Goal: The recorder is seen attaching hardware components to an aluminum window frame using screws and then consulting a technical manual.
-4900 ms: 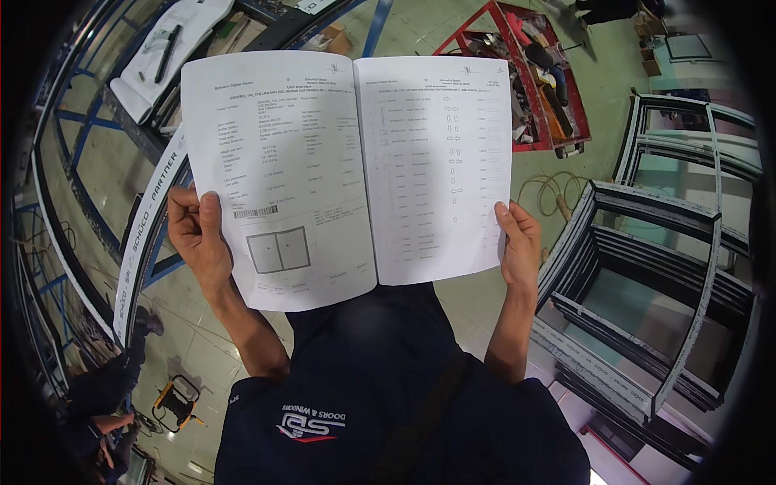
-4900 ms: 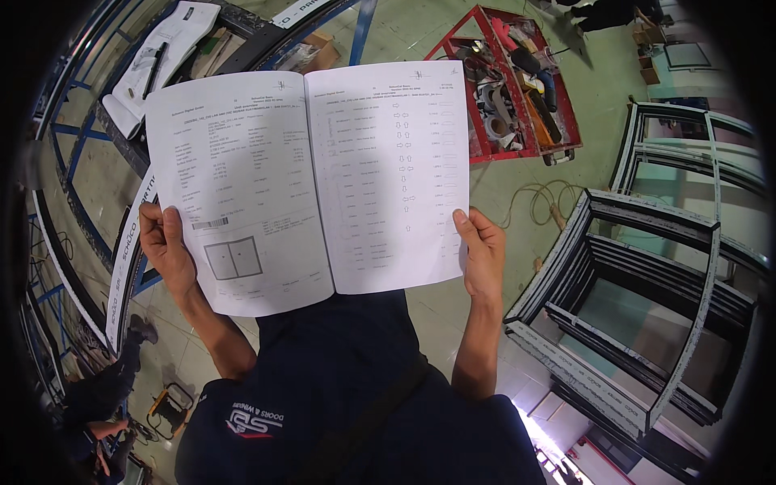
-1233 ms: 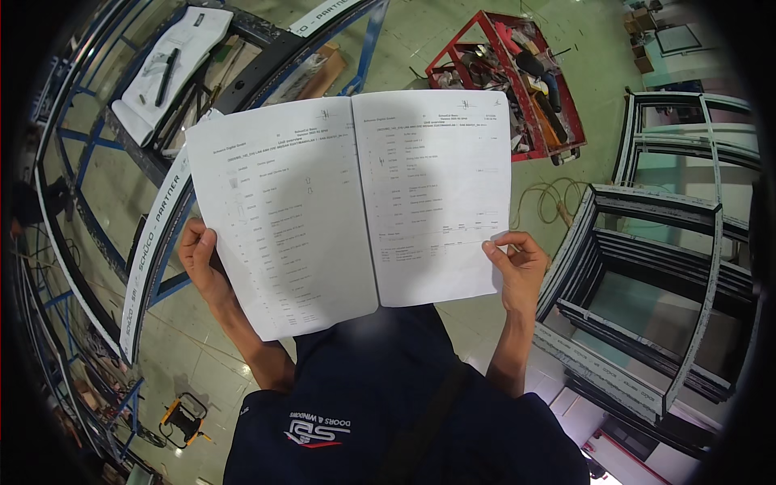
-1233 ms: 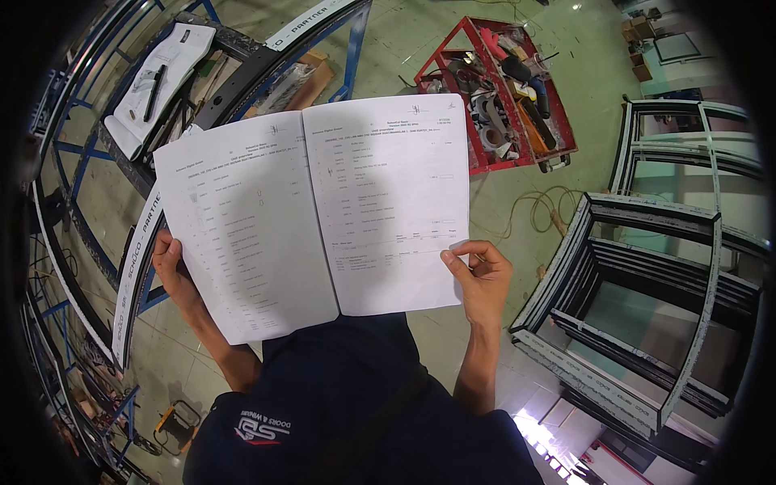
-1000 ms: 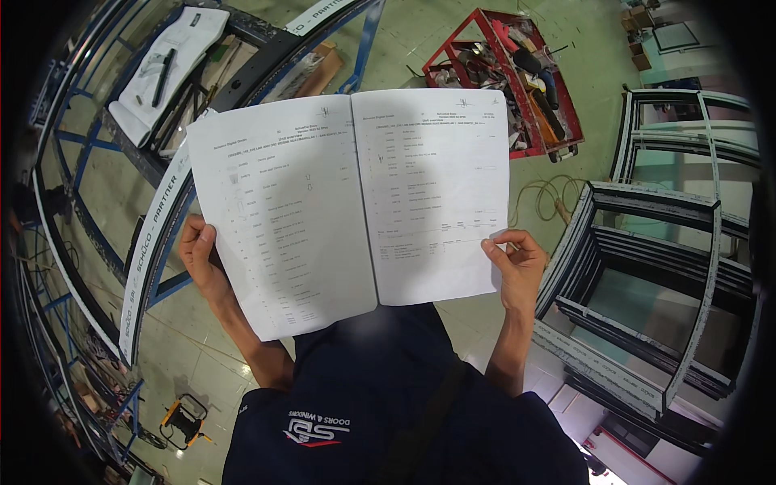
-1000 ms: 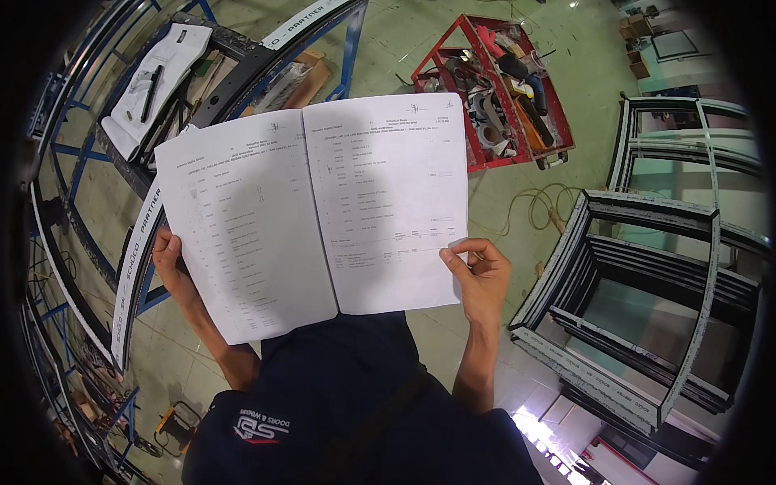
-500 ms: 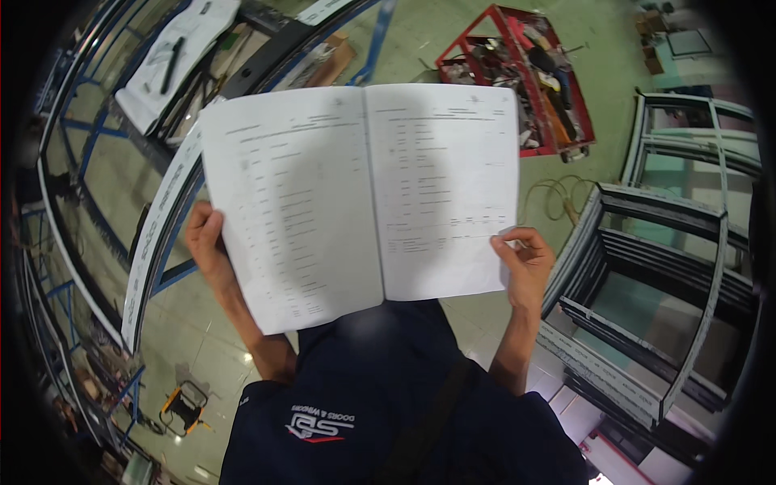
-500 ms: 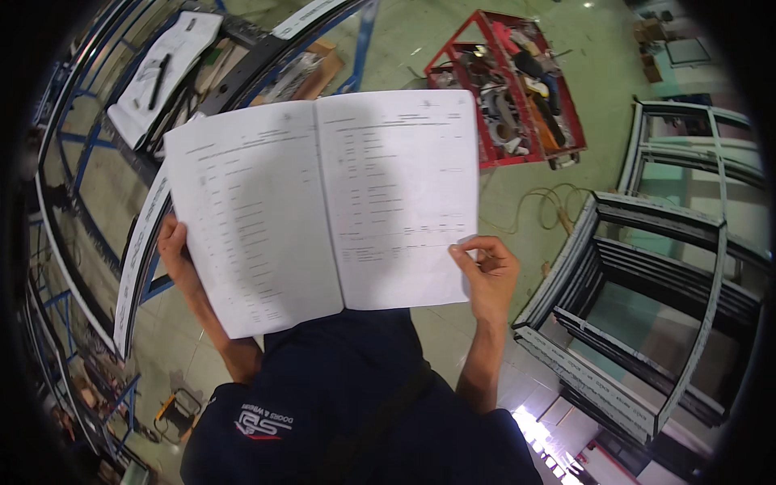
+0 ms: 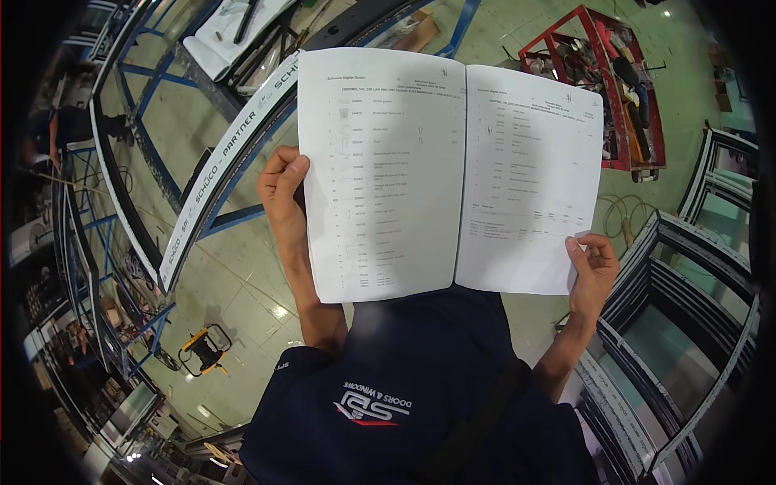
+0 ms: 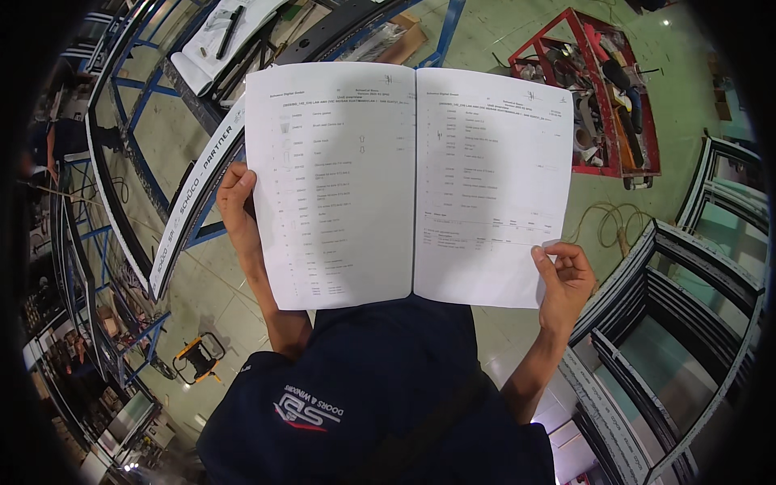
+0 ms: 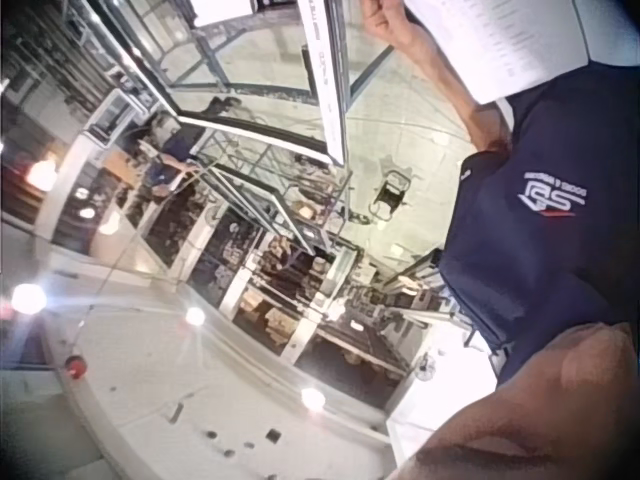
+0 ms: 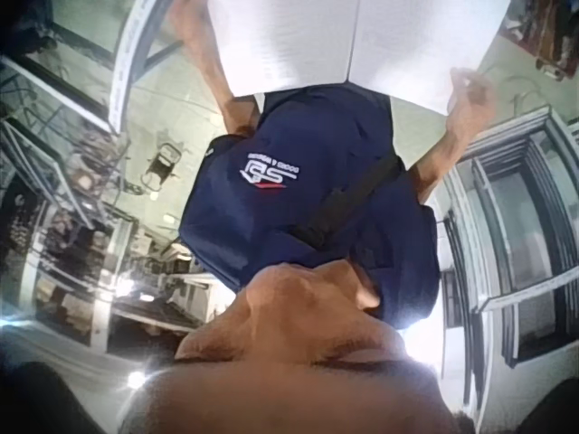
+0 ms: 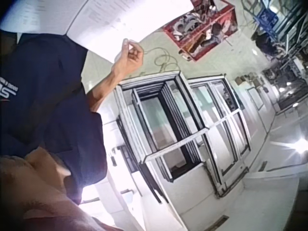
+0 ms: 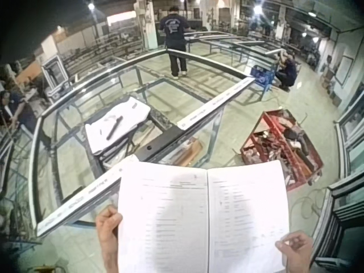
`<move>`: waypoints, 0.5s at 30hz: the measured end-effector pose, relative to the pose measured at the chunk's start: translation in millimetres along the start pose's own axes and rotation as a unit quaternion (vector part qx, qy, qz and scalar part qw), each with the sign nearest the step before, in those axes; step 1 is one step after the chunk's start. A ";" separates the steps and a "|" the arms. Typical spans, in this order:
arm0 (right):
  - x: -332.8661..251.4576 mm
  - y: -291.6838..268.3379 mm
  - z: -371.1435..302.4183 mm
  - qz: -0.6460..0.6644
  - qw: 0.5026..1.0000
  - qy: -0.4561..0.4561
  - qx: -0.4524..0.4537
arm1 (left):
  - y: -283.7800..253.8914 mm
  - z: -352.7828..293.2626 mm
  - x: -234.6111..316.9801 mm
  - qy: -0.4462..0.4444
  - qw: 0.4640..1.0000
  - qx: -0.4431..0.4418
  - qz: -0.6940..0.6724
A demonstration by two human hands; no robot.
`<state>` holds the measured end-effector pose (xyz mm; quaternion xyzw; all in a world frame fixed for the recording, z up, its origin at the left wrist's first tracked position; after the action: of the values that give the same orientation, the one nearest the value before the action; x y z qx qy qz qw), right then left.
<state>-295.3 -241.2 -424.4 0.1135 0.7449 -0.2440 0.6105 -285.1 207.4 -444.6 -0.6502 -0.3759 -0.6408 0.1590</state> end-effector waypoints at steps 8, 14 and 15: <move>1.1 1.5 3.2 -0.016 1.000 -0.009 -0.012 | -1.2 2.7 -2.5 -0.014 1.000 -0.001 -0.010; -2.6 6.6 4.5 -0.033 0.999 -0.015 -0.022 | -0.1 3.9 -2.1 -0.011 1.000 0.007 -0.004; -2.6 6.8 5.1 -0.032 0.999 -0.012 -0.024 | 0.3 3.9 -1.8 -0.010 1.000 0.007 -0.004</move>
<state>-287.2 -237.6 -424.1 0.0719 0.7461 -0.2471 0.6141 -282.0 209.4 -446.7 -0.6537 -0.3850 -0.6322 0.1573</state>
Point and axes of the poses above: each hand's wrist, its own z-axis towards the middle knuckle, its own y-axis out of the palm, x = y × z, the point moved 5 cm from there along z, towards the middle knuckle, and after that the axes turned 15 degrees about x, right-handed, at the moved point
